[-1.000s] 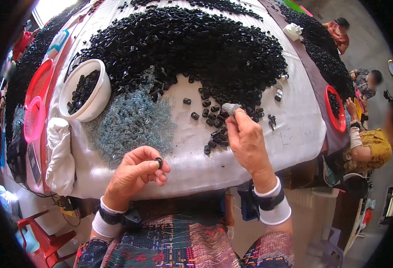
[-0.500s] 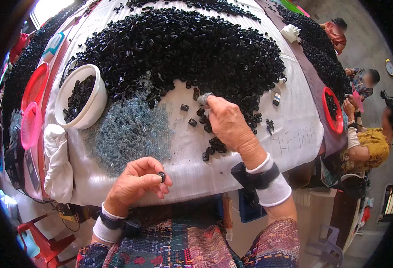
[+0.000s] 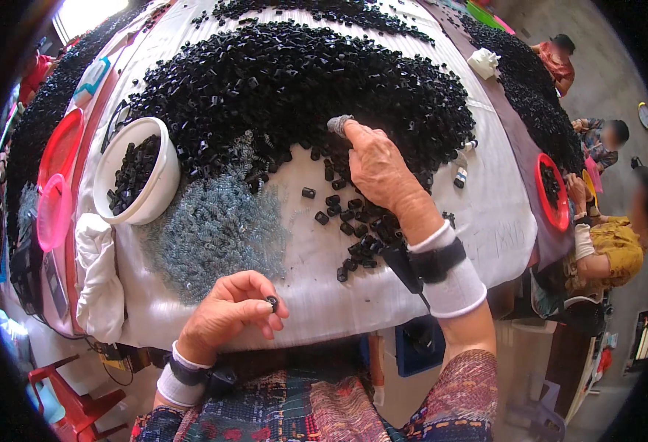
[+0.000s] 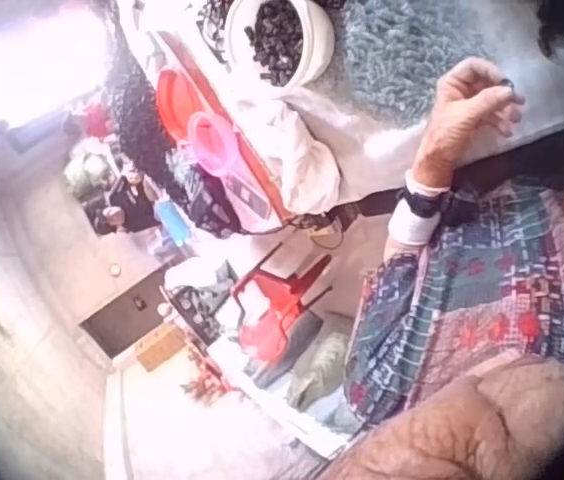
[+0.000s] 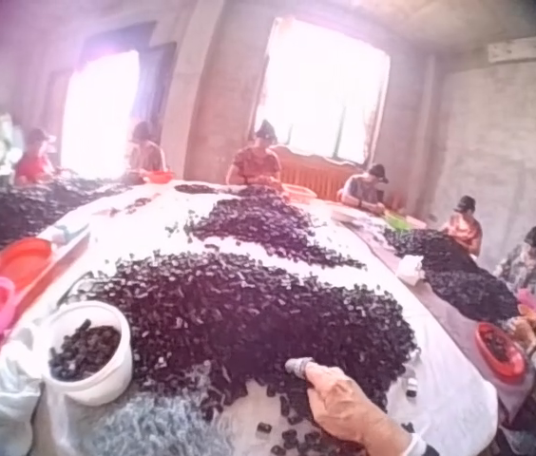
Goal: Sort small black shoe components from a pile on a table.
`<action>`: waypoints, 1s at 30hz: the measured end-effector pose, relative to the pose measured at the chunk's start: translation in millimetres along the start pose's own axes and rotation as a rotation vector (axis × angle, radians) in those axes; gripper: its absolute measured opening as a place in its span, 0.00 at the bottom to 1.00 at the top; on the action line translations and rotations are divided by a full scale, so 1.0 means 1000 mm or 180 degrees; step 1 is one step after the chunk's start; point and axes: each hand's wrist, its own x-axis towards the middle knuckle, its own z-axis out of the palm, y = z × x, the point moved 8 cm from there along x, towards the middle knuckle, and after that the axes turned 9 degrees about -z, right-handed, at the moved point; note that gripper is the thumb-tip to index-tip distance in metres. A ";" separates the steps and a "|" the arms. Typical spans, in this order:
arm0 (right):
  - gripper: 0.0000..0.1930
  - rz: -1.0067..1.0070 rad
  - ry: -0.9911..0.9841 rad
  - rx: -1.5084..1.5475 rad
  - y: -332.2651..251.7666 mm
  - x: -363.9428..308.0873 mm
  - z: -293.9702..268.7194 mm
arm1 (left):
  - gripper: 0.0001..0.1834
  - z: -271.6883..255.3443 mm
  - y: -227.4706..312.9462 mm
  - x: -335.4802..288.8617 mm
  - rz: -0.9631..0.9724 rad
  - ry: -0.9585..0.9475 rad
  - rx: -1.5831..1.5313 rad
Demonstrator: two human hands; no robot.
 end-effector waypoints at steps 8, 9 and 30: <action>0.19 -0.0371 -0.0390 -0.0062 -0.016 -0.002 0.044 | 0.07 -0.004 -0.002 0.001 -0.0026 0.0011 0.0000; 0.18 -0.0657 -0.0401 -0.0084 -0.029 -0.006 0.044 | 0.07 -0.004 -0.003 0.001 -0.0044 0.0014 -0.0003; 0.09 -0.0647 -0.0019 0.0069 -0.036 -0.041 0.018 | 0.09 0.002 -0.004 0.002 -0.0024 0.0017 0.0182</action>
